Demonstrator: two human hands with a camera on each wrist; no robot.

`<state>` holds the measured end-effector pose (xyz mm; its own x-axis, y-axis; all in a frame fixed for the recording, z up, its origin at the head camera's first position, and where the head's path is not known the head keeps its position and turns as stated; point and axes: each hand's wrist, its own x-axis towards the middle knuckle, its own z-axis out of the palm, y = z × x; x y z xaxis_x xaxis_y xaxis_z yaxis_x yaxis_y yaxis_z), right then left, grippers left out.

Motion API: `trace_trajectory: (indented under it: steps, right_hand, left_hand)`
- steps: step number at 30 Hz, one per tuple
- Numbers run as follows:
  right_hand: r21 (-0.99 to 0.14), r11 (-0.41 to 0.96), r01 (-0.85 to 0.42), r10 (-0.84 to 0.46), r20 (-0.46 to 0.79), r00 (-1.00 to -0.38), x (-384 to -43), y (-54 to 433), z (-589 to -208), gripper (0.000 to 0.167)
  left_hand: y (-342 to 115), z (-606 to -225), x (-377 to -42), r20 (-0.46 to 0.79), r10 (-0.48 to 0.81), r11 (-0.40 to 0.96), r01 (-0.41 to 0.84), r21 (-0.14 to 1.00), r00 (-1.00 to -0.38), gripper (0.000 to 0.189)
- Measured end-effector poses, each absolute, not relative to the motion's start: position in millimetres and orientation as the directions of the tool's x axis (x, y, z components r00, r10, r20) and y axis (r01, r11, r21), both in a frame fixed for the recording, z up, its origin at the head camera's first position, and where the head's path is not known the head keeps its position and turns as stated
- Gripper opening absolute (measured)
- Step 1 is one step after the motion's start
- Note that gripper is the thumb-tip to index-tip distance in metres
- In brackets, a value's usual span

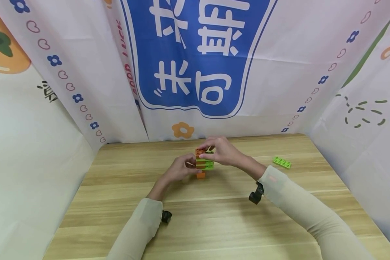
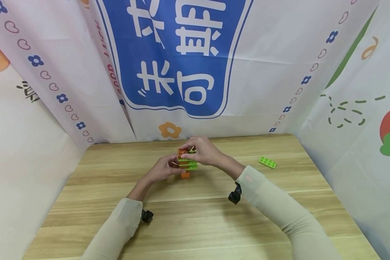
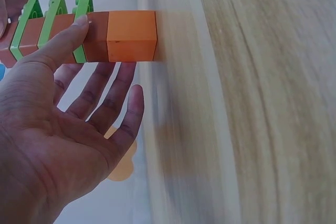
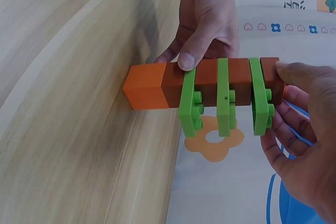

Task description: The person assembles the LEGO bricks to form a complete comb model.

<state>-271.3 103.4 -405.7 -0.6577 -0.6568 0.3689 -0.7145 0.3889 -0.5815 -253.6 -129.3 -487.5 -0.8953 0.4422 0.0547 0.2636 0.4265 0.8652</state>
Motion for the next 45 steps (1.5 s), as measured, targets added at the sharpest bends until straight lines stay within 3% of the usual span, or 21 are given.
trace_trajectory:
  steps: [21, 38, 45]
  right_hand:
    - [-0.577, 0.375, -0.726, -0.663, 0.380, -0.645, -269.3, 103.0, -407.8, 0.027]
    - [-0.593, 0.399, -0.700, -0.638, 0.368, -0.676, -267.8, 102.5, -407.2, 0.027]
    - [-0.598, 0.372, -0.710, -0.682, 0.343, -0.646, -270.7, 110.0, -407.1, 0.030]
  left_hand:
    - [-128.1, -488.1, -255.4, 0.072, 0.443, 0.435, 0.285, 0.854, -0.894, 0.021]
    - [-128.9, -486.6, -256.0, 0.072, 0.445, 0.445, 0.290, 0.847, -0.893, 0.027]
    - [-128.1, -486.5, -254.4, 0.072, 0.455, 0.421, 0.286, 0.861, -0.887, 0.020]
